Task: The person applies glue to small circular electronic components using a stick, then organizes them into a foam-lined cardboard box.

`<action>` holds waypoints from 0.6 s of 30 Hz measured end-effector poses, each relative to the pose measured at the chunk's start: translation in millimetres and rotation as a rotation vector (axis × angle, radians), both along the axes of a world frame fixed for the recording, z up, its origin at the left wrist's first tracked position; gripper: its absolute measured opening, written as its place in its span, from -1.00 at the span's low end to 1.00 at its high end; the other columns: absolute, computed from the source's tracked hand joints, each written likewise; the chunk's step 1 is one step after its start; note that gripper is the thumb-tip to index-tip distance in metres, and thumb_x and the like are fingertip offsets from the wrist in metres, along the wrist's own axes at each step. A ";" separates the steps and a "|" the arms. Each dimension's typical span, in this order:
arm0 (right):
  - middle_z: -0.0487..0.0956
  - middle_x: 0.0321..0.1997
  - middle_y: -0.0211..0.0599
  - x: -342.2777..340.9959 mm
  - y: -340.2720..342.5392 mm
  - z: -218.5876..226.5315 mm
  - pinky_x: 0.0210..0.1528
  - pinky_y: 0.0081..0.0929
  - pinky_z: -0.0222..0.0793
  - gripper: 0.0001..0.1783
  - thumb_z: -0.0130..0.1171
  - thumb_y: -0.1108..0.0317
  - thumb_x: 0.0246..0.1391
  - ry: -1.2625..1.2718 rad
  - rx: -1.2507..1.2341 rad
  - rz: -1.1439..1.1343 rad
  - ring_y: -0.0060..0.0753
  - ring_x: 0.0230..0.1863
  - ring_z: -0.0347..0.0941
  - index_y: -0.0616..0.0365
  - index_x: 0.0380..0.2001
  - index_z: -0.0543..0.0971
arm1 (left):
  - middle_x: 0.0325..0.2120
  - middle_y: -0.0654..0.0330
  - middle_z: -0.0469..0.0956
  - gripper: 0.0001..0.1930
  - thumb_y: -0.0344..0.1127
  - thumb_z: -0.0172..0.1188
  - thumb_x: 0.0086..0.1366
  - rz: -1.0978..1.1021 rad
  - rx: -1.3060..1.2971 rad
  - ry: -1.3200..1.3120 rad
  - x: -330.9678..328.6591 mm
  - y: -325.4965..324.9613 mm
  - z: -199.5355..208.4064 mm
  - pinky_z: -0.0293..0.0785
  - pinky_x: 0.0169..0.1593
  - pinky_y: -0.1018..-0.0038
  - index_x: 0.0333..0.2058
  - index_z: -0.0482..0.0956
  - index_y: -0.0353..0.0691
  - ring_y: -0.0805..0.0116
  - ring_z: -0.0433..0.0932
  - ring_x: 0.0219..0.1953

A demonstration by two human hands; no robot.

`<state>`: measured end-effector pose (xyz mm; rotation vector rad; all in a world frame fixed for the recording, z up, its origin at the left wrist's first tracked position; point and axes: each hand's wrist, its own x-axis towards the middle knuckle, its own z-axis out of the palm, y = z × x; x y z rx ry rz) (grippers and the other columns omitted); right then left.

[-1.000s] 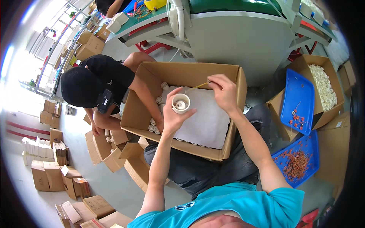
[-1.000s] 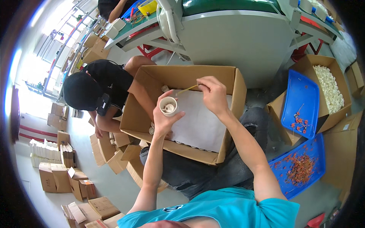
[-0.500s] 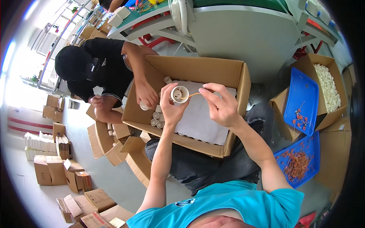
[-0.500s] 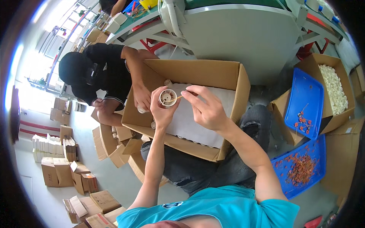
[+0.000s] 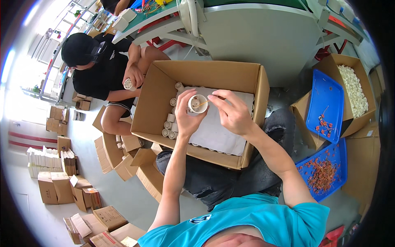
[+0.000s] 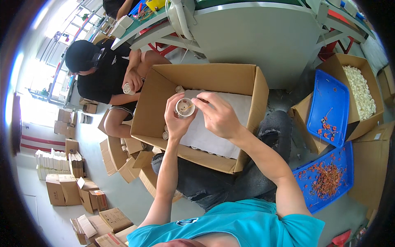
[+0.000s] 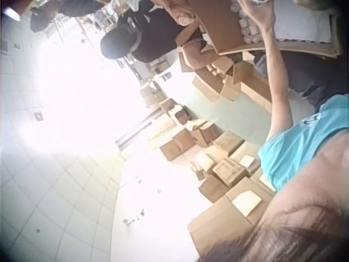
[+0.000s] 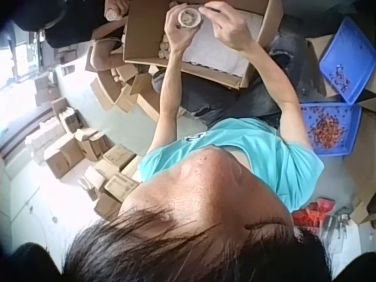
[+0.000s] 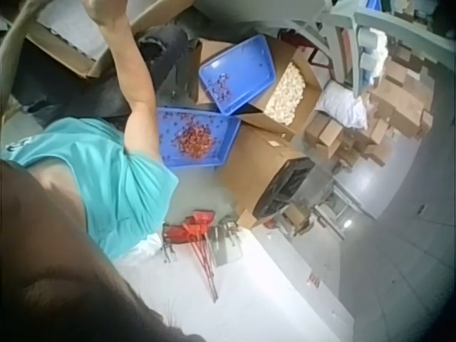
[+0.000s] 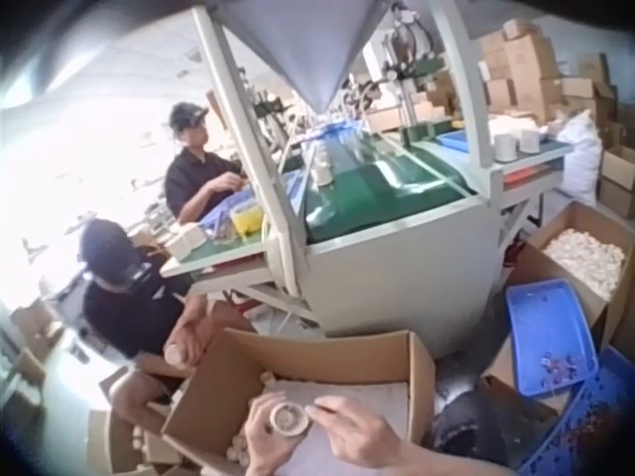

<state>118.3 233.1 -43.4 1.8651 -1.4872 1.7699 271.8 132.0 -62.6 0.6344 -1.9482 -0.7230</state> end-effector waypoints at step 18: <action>0.55 -0.04 -0.21 4.3 -4.0 -6.9 -0.03 -0.34 0.48 -0.74 0.34 0.58 -0.20 -0.360 0.560 0.263 -0.17 -0.07 0.53 0.23 -0.32 0.70 | -0.27 0.07 0.54 -0.43 -0.44 0.50 -0.13 -0.096 -0.061 -0.286 -3.6 14.7 -7.9 0.56 -0.26 0.24 -0.12 0.41 -0.21 -0.01 0.59 -0.28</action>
